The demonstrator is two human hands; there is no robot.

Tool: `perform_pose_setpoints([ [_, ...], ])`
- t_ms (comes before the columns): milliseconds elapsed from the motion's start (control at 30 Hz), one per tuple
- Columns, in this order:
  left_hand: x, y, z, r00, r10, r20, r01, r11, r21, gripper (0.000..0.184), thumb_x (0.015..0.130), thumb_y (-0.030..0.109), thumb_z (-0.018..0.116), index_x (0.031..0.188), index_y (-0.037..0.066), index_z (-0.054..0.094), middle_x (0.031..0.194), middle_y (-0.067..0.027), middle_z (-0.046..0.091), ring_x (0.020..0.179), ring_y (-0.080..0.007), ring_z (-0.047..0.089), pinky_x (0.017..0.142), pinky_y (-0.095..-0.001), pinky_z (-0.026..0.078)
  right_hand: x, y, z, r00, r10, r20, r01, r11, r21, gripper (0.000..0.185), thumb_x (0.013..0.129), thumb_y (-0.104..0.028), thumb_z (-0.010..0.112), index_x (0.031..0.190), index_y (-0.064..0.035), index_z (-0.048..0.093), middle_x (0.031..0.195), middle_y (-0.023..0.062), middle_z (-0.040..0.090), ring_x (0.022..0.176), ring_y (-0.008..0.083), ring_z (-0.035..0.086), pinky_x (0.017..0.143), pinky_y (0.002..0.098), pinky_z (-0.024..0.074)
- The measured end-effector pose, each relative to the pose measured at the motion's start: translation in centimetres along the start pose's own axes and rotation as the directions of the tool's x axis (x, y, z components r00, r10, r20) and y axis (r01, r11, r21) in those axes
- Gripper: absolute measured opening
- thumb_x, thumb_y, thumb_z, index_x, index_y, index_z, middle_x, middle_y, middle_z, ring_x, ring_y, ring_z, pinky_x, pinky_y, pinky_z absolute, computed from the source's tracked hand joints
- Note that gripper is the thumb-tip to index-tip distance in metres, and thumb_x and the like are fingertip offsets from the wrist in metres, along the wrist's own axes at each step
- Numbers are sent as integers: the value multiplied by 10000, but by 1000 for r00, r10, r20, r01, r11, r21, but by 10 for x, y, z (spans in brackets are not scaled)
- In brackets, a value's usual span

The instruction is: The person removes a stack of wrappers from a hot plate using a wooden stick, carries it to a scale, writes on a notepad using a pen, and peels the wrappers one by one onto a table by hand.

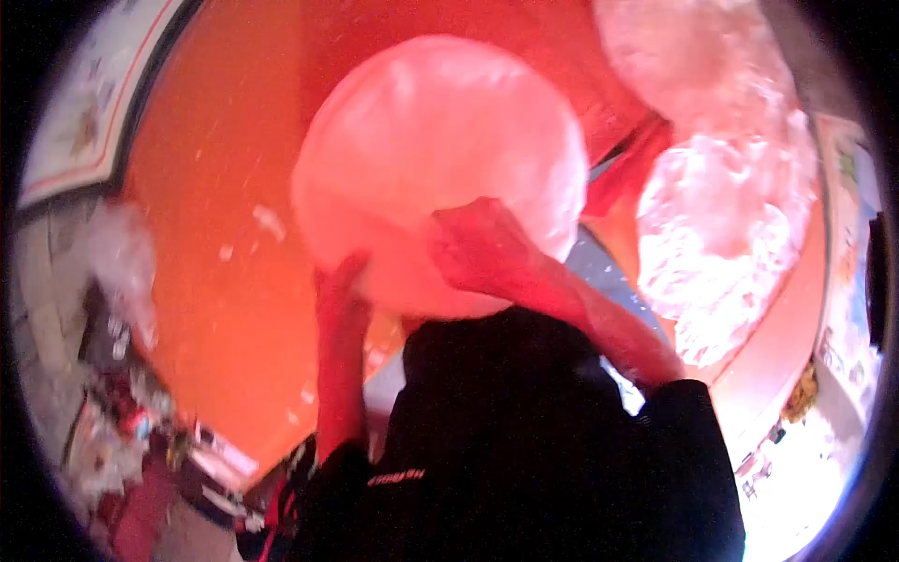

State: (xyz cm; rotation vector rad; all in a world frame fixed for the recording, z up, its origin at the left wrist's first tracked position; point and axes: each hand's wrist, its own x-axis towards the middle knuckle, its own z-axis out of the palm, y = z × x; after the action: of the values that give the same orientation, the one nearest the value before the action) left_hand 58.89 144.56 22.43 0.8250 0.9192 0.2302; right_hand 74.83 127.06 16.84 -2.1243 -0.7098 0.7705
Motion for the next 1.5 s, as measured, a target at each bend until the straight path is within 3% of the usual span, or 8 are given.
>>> perform_pose_setpoints([
  [367, 25, -38, -52, 992, -125, -1, 122, 971, -205, 644, 809, 59, 589, 1402, 50, 339, 1348, -118, 469, 1210, -296, 490, 990, -430, 442, 78, -2, -406, 842, -181, -509, 390, 855, 341, 187, 862, -140, 577, 974, -10, 650, 866, 66, 671, 731, 154, 642, 630, 292, 528],
  [500, 26, -44, -69, 982, -188, 19, 188, 960, -208, 685, 809, 149, 626, 1413, 46, 321, 1366, -120, 451, 1226, -308, 472, 984, -438, 439, 106, 16, -456, 859, -348, -376, 507, 479, 717, 215, 846, -131, 597, 988, 23, 646, 928, 96, 673, 752, 168, 646, 626, 281, 535],
  [633, 13, -28, -50, 988, -90, 126, 114, 973, -200, 738, 805, 224, 664, 1415, 24, 300, 1396, -130, 420, 1247, -306, 456, 993, -431, 432, 102, 139, -415, 936, 193, -296, 253, 220, 942, 180, 901, -195, 598, 1044, -86, 595, 917, 76, 626, 835, 231, 629, 720, 389, 549],
  [867, -10, 5, 10, 974, 113, 194, -97, 991, -88, 807, 806, 303, 712, 1418, 0, 282, 1422, -130, 396, 1262, -288, 446, 998, -404, 423, 29, -11, -135, 981, -189, -30, 189, 928, 322, 395, 770, -316, 648, 1075, -70, 601, 891, 136, 605, 832, 320, 585, 729, 412, 486],
  [1033, -13, 25, 37, 946, 163, 282, -177, 984, 28, 792, 812, 275, 716, 1422, 15, 283, 1388, -114, 424, 1237, -257, 461, 998, -386, 413, -11, -86, -57, 900, -430, 77, 420, 900, 118, 623, 678, -478, 711, 1124, -56, 604, 959, 205, 638, 905, 401, 612, 790, 465, 488],
  [1167, -13, 13, 26, 967, 156, 200, -153, 988, -31, 717, 822, 200, 684, 1404, 15, 308, 1359, -119, 444, 1215, -257, 479, 970, -381, 434, -7, -81, -62, 953, -291, 89, 260, 931, 258, 457, 678, -283, 689, 1038, -15, 607, 783, 192, 654, 776, 375, 641, 702, 433, 501],
  [1367, -7, 6, 10, 993, -39, 113, 54, 990, -128, 638, 803, 63, 590, 1391, 18, 344, 1332, -152, 461, 1222, -274, 469, 979, -408, 434, 11, -95, -31, 892, -163, 422, 285, 927, -245, 168, 753, -121, 605, 891, -26, 596, 828, 151, 642, 798, 315, 639, 679, 408, 497],
  [1500, 11, -24, -27, 996, -91, -2, 90, 986, -141, 599, 791, 50, 571, 1359, 11, 386, 1291, -132, 506, 1178, -287, 504, 969, -421, 443, 54, -26, -47, 949, -314, 6, 315, 949, -29, 169, 728, -98, 602, 876, -18, 586, 759, 151, 623, 689, 317, 608, 634, 433, 476],
])
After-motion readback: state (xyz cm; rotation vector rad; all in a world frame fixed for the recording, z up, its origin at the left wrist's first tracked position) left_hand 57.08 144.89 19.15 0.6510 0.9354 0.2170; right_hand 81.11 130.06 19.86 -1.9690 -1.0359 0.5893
